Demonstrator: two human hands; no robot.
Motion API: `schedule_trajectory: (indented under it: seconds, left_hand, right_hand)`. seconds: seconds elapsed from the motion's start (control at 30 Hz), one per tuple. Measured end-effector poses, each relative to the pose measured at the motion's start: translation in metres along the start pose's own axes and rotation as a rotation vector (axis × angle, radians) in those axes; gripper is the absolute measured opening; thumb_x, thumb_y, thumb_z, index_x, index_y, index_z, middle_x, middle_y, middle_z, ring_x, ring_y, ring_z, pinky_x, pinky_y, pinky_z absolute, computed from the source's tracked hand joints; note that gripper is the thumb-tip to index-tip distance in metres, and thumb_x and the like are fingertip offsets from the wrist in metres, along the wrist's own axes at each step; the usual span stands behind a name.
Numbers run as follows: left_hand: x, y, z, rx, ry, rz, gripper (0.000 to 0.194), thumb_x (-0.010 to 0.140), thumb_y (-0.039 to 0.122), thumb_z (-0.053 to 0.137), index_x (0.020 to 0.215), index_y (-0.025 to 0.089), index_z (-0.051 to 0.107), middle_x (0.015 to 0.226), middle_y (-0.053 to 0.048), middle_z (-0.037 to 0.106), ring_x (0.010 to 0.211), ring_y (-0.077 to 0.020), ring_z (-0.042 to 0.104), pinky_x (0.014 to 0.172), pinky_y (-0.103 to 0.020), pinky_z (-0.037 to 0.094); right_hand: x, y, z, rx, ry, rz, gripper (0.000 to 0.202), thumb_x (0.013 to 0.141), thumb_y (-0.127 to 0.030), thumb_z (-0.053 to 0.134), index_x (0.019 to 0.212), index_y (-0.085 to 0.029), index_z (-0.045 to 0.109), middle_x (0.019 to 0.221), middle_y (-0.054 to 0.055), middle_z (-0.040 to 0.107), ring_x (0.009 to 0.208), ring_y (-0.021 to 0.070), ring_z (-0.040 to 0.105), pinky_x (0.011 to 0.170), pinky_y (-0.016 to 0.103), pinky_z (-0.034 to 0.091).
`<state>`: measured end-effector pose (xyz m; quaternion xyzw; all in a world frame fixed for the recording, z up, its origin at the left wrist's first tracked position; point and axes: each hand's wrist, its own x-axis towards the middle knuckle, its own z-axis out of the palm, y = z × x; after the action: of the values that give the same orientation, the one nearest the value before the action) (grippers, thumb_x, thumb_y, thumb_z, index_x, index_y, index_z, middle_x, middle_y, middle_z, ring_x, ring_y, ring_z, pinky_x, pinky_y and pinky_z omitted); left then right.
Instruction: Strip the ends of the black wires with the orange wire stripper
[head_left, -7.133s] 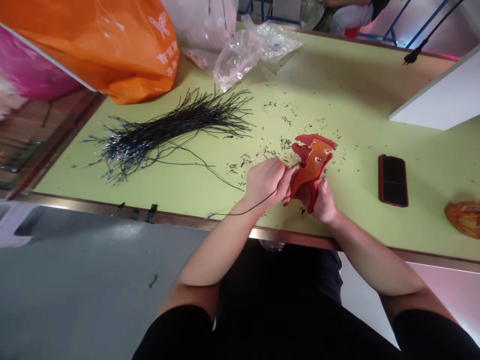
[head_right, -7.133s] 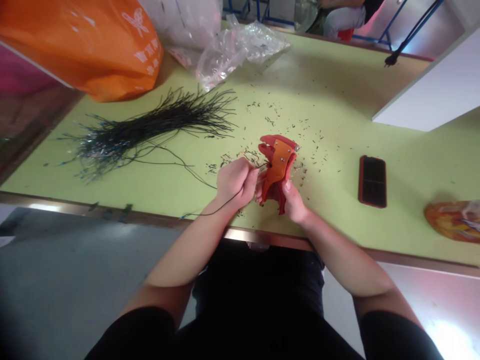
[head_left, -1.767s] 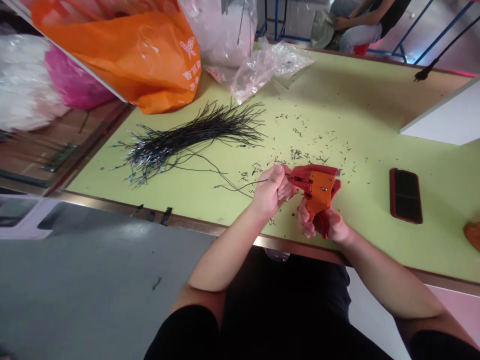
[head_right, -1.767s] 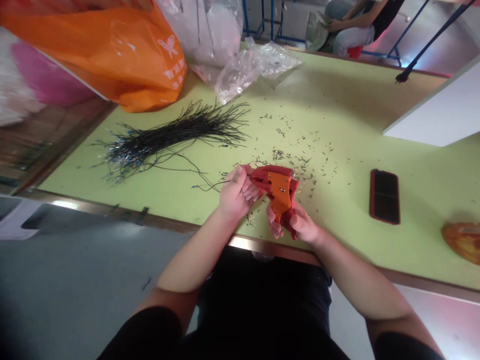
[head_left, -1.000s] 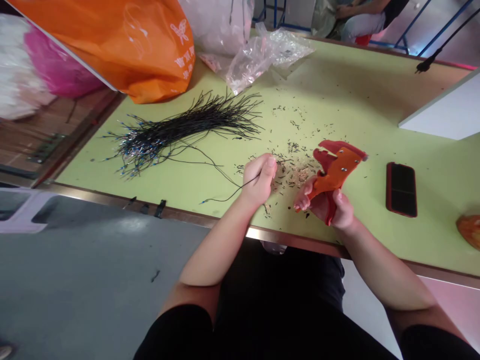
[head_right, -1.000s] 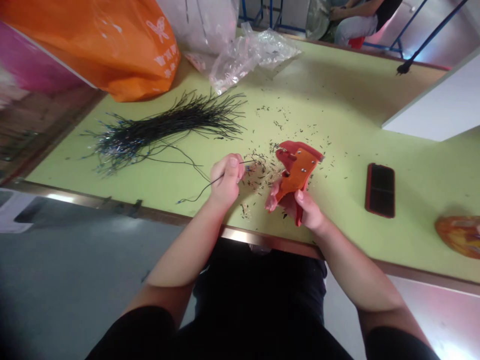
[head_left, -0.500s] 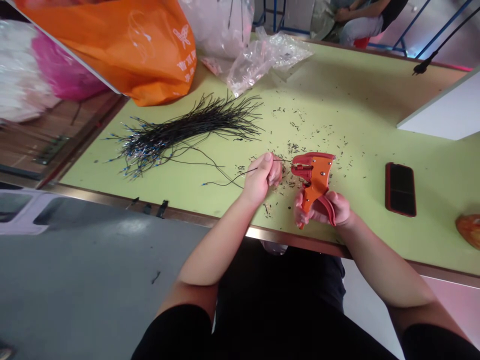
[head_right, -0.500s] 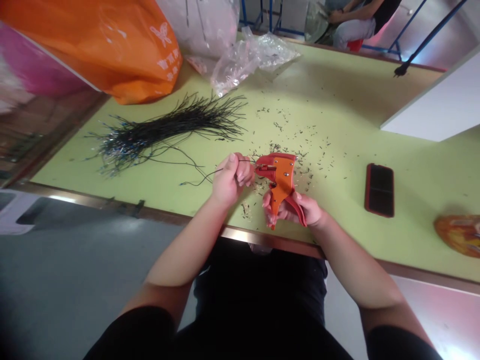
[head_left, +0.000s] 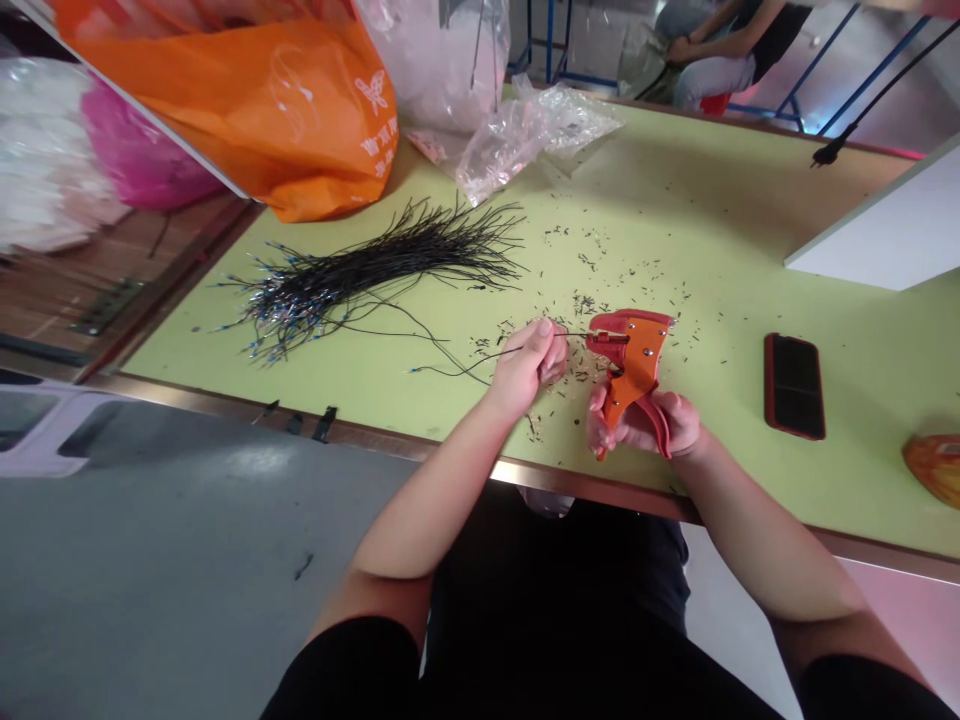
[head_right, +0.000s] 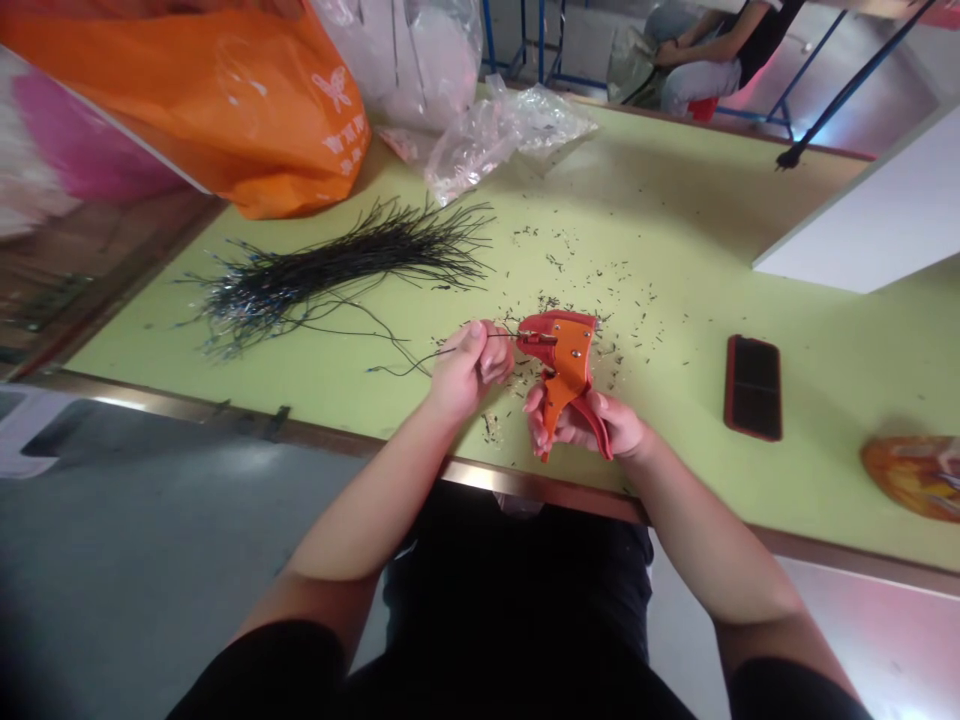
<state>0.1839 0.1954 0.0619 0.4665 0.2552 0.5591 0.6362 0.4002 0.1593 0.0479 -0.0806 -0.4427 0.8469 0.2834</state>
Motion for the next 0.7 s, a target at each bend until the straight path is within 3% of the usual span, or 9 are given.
schedule_trajectory:
  seconds: [0.27, 0.53, 0.7]
  left_hand:
    - [-0.0003, -0.0003, 0.0003, -0.033, -0.035, -0.015, 0.078, 0.085, 0.090, 0.069, 0.057, 0.022, 0.045, 0.049, 0.007, 0.035, 0.041, -0.0078, 0.036, 0.043, -0.025, 0.032]
    - [-0.0012, 0.0003, 0.0001, -0.028, -0.033, -0.037, 0.078, 0.087, 0.090, 0.068, 0.057, 0.021, 0.044, 0.047, 0.008, 0.033, 0.040, -0.0076, 0.035, 0.044, -0.025, 0.031]
    - [-0.0030, -0.0045, -0.0008, 0.022, -0.040, -0.030, 0.074, 0.091, 0.084, 0.069, 0.058, 0.022, 0.046, 0.049, 0.007, 0.035, 0.044, -0.0085, 0.036, 0.047, -0.026, 0.031]
  right_hand:
    - [-0.0010, -0.0009, -0.0020, -0.022, 0.001, 0.030, 0.065, 0.095, -0.076, 0.068, 0.124, -0.018, 0.067, 0.094, 0.006, 0.068, 0.081, 0.0190, 0.066, 0.078, 0.036, 0.062]
    - [-0.0039, 0.0012, -0.0063, -0.004, -0.011, 0.035, 0.067, 0.096, -0.072, 0.071, 0.131, -0.015, 0.067, 0.096, 0.006, 0.071, 0.081, 0.0180, 0.070, 0.079, 0.034, 0.060]
    - [-0.0035, -0.0010, -0.0045, 0.008, -0.012, 0.038, 0.056, 0.100, -0.063, 0.072, 0.131, -0.015, 0.067, 0.097, 0.006, 0.074, 0.086, 0.0183, 0.073, 0.082, 0.033, 0.060]
